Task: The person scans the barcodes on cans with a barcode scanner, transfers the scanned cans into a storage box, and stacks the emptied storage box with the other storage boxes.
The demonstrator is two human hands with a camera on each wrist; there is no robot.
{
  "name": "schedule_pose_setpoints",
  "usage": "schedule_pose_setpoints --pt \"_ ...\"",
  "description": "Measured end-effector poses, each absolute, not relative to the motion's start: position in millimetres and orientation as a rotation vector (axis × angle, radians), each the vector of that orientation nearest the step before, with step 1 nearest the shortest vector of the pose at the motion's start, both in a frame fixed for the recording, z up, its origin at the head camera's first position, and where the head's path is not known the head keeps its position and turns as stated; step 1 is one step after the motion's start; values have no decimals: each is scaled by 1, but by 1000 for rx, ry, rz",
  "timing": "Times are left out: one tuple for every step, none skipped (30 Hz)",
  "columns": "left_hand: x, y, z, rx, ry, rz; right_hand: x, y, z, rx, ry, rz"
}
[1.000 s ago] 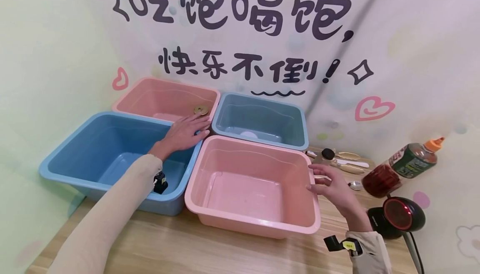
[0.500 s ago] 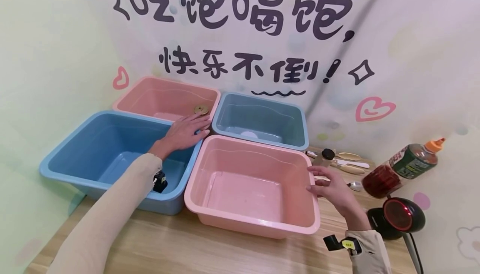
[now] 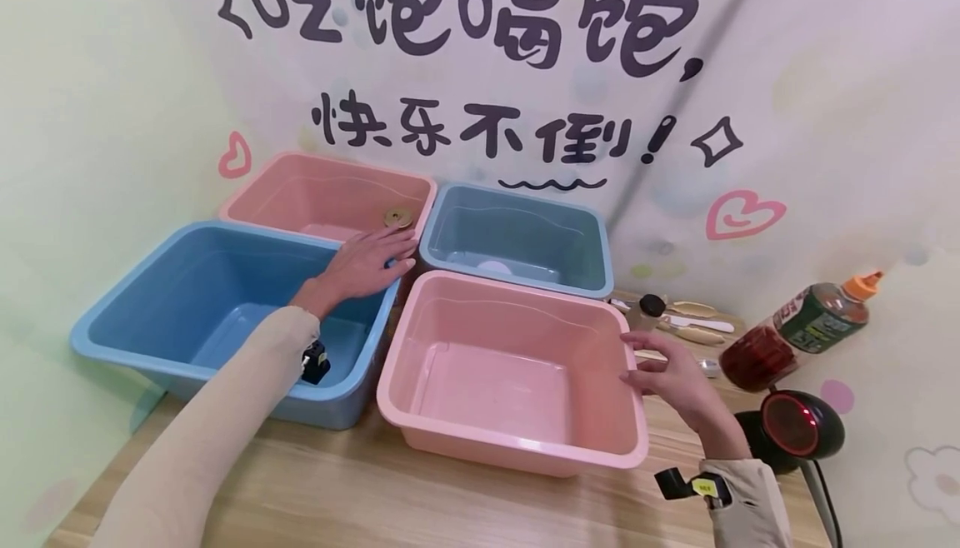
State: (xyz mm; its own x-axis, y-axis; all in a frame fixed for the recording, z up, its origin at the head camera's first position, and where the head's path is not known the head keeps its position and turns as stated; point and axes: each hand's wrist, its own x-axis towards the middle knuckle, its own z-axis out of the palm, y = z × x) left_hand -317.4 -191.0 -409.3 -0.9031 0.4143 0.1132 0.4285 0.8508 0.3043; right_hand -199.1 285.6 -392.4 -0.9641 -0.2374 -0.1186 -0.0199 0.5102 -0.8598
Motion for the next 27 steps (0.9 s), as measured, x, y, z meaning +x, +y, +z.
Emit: schedule_pose_setpoints --pt "-318 -191 -409 -675 -2982 -526 -199 287 -393 -221 2529 -1437" --pt "-318 -191 -408 -673 -2978 -555 -199 288 -393 -224 2525 -1435" --pt "-318 -191 -407 -672 -2971 -588 -199 290 -393 -225 2522 -1435" --pt "-318 -191 -406 -667 -2965 -627 -199 291 -393 -225 2516 -1436" --pt "-318 -192 -405 -665 -2955 -666 -199 292 -393 -223 2510 -1439" --pt "-318 -192 -404 -663 -2942 -714 -199 293 -393 -225 2507 -1438" --pt "-317 -192 -402 -659 -2930 -761 -199 293 -393 -219 2508 -1434" --pt "-317 -193 -399 -651 -2921 -800 -199 294 -393 -221 2506 -1431" --pt "-317 -193 -396 -639 -2920 -826 -199 295 -393 -218 2508 -1429" --pt "-315 -192 -392 -623 -2919 -856 -199 296 -392 -217 2509 -1426" --pt "-314 -192 -387 -611 -2917 -883 -199 297 -392 -216 2512 -1424" --pt "-313 -191 -383 -597 -2914 -915 -199 297 -391 -220 2512 -1422" --pt "-311 -189 -379 -581 -2917 -949 -199 298 -391 -228 2512 -1423" --pt "-310 -187 -375 -565 -2918 -985 -199 299 -391 -241 2509 -1428" --pt "-308 -184 -371 -557 -2916 -1023 -199 300 -391 -240 2507 -1433" --pt "-306 -181 -369 -560 -2911 -1064 -199 301 -391 -248 2502 -1439" --pt "-304 -177 -367 -563 -2907 -1111 -199 302 -391 -250 2496 -1447" --pt "-301 -174 -365 -566 -2908 -1156 -199 302 -391 -253 2488 -1452" --pt "-298 -170 -363 -566 -2909 -1199 -199 303 -391 -261 2479 -1459" --pt "-295 -167 -361 -569 -2915 -1226 -199 304 -391 -262 2469 -1463" --pt "-291 -164 -359 -574 -2926 -1238 -199 305 -391 -257 2460 -1468" --pt "-288 -161 -356 -581 -2937 -1239 -199 305 -391 -259 2453 -1470" --pt "-285 -158 -353 -584 -2952 -1234 -199 306 -391 -255 2452 -1469" --pt "-282 -155 -349 -589 -2965 -1216 -199 307 -391 -255 2453 -1468" --pt "-279 -154 -346 -589 -2979 -1190 -199 306 -391 -257 2456 -1462" --pt "-276 -154 -342 -586 -2994 -1157 -199 306 -392 -250 2462 -1454" --pt "-274 -154 -338 -578 -3006 -1125 -199 305 -393 -241 2464 -1451"
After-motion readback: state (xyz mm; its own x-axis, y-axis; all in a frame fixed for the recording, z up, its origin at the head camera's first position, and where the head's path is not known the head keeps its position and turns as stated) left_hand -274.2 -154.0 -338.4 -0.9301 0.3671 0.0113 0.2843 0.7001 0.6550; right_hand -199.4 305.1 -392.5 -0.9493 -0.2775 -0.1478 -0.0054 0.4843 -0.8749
